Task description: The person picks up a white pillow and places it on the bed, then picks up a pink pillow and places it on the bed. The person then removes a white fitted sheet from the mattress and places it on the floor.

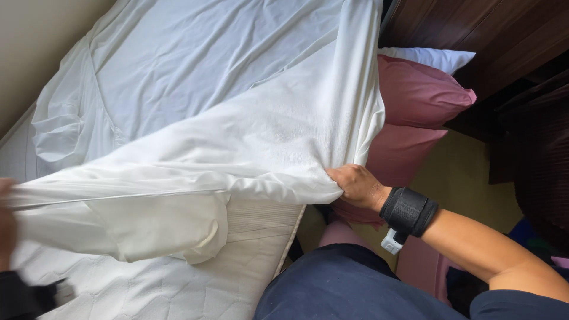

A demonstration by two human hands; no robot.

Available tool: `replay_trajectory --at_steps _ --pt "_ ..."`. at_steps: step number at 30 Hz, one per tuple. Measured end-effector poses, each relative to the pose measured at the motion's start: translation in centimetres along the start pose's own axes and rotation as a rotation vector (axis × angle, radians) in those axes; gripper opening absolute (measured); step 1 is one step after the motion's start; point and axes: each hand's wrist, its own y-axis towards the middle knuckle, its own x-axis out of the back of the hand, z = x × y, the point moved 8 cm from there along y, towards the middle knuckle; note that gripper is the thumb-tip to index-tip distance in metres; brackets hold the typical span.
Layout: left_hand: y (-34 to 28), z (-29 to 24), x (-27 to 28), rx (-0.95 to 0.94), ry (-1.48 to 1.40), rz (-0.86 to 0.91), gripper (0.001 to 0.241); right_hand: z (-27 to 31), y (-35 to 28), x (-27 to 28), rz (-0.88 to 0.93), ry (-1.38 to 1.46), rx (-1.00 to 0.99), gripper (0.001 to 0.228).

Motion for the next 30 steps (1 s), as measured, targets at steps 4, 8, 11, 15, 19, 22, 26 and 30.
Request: replay_trajectory --at_steps 4,8,11,15,19,22,26,30 --pt "4.8 -14.0 4.8 -0.087 -0.119 0.116 0.021 -0.2 0.5 2.0 -0.016 0.033 0.012 0.026" --pt "9.8 -27.6 6.0 -0.349 -0.398 0.342 0.067 -1.5 1.9 3.5 -0.123 -0.057 -0.042 0.034" --pt "12.4 -36.5 8.6 -0.509 -0.583 0.357 0.118 -3.2 3.1 1.4 -0.219 -0.106 0.010 0.034" --pt "14.1 -45.9 13.1 -0.610 -0.621 0.404 0.117 -1.3 6.8 2.1 -0.233 -0.072 0.030 0.031" --pt "16.3 -49.8 11.0 -0.726 -0.592 0.183 0.040 -3.9 8.7 2.4 -0.245 -0.022 -0.052 0.027" --pt "17.8 -47.8 14.8 -0.743 -0.648 0.041 0.010 -7.1 9.8 3.9 -0.309 -0.064 -0.086 0.029" --pt "18.8 -46.4 19.3 -0.763 -0.736 0.031 0.011 -15.4 12.0 4.7 -0.432 -0.354 -0.017 0.027" --pt "18.4 -45.6 20.5 -0.766 -0.762 0.078 0.015 -24.0 12.7 6.7 -0.479 -0.463 -0.100 0.032"
